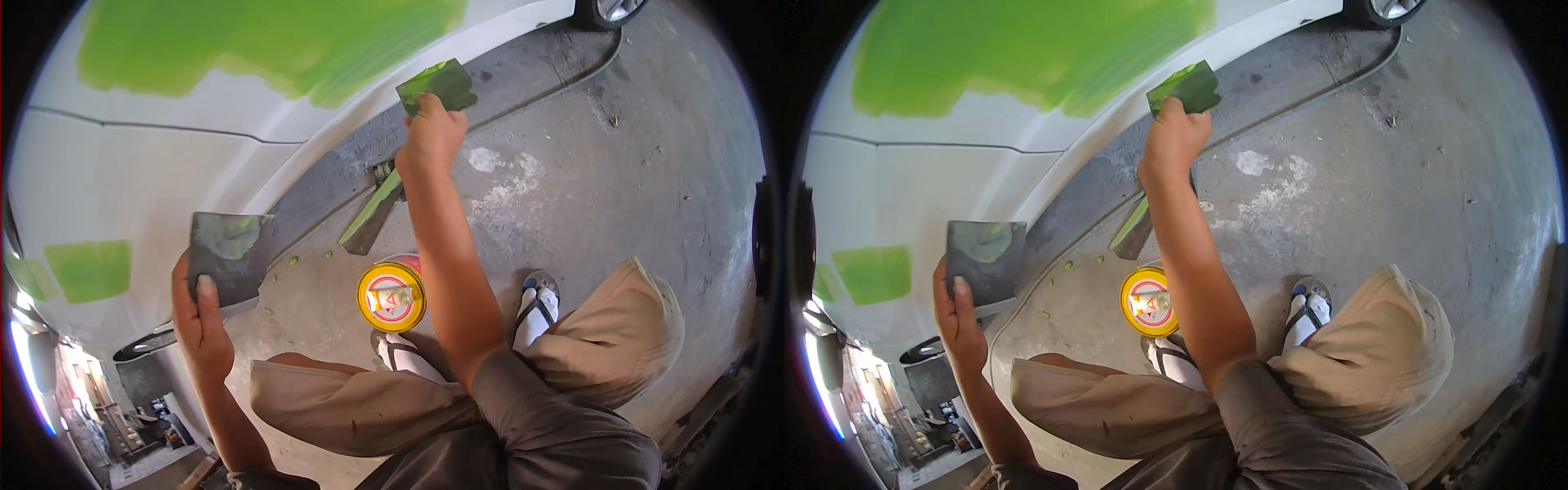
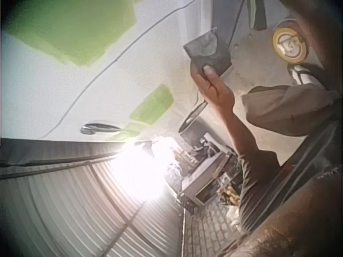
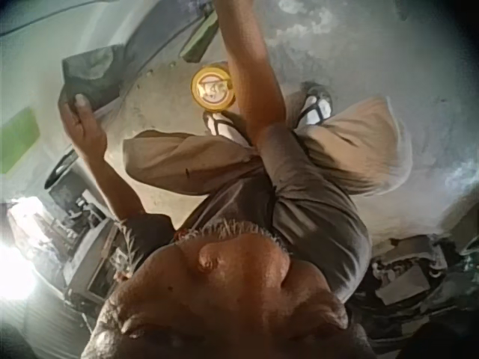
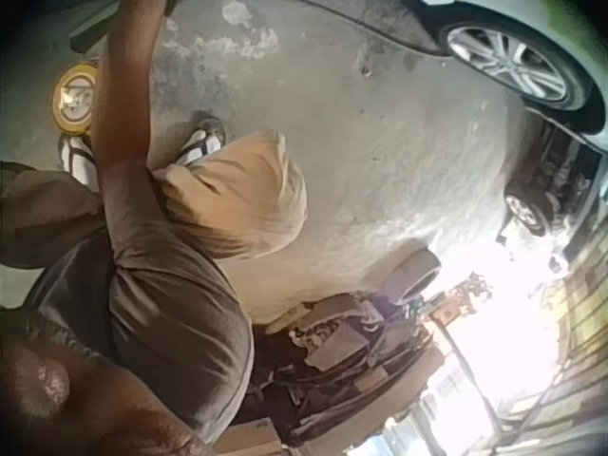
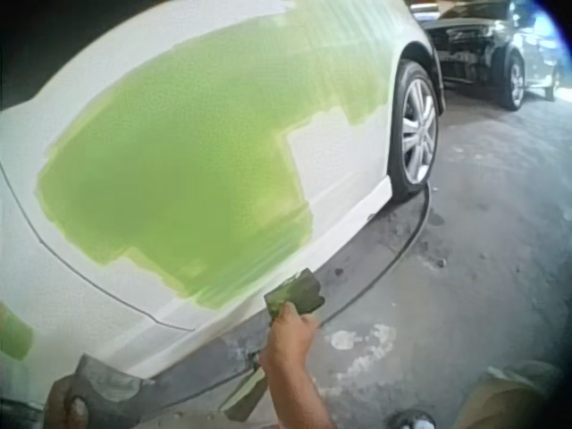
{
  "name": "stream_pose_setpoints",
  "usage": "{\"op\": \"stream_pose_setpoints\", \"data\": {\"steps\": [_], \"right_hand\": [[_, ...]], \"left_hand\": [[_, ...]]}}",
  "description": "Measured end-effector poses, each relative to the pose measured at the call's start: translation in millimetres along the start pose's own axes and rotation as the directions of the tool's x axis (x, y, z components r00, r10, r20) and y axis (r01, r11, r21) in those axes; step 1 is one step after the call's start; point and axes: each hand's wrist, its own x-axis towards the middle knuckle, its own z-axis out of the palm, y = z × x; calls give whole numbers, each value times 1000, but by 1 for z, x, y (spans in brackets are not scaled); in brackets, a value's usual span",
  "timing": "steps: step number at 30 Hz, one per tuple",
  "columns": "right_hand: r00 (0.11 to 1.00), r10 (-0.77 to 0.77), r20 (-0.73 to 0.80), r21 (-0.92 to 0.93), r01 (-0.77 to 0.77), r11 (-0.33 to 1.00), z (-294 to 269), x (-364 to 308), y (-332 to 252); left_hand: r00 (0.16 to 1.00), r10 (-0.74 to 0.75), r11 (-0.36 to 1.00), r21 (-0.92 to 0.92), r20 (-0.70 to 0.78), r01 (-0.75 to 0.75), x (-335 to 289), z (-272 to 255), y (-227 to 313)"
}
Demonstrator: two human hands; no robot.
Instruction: Sanding and smoothing green body filler on a white car door using hand tools.
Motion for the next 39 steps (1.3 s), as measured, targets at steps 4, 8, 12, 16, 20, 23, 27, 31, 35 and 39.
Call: {"op": "stream_pose_setpoints", "data": {"steps": [4, 8, 12, 16, 20, 23, 27, 31, 35, 39], "right_hand": [[997, 73, 9, 36, -73, 997, 28, 4, -17], [996, 86, 28, -20, -86, 996, 30, 28, -19], [999, 50, 1, -60, -50, 997, 30, 38, -26], [999, -3, 41, -67, 6, 998, 34, 47, -29], [997, 23, 69, -110, -16, 994, 38, 51, -32], [998, -15, 67, -173, 26, 985, 45, 56, -26], [999, 27, 44, -250, -15, 968, 56, 54, -21], [991, -132, -27, -309, 117, 944, 68, 48, -19], [987, -139, 83, -151, 151, 977, 50, 28, -31], [992, -123, 27, -106, 125, 986, 31, 32, -7]], "left_hand": [[990, 17, 993, -112, -142, -33, -3, 17, 18], [979, -85, 976, -213, -186, 44, -2, 61, -3], [984, -155, 964, -233, -84, 132, 1, 77, -15], [970, -228, 944, -264, -84, 199, 9, 84, -17], [987, -150, 970, -199, -52, 137, 14, 95, -13], [989, -145, 975, -168, 2, 143, 16, 99, -9], [990, -141, 984, -112, 12, 141, 17, 100, -10], [991, -135, 983, -126, 25, 137, 18, 106, -11], [987, -157, 985, -65, 43, 160, 18, 106, -9], [987, -149, 985, -76, 54, 153, 22, 113, 0]]}}
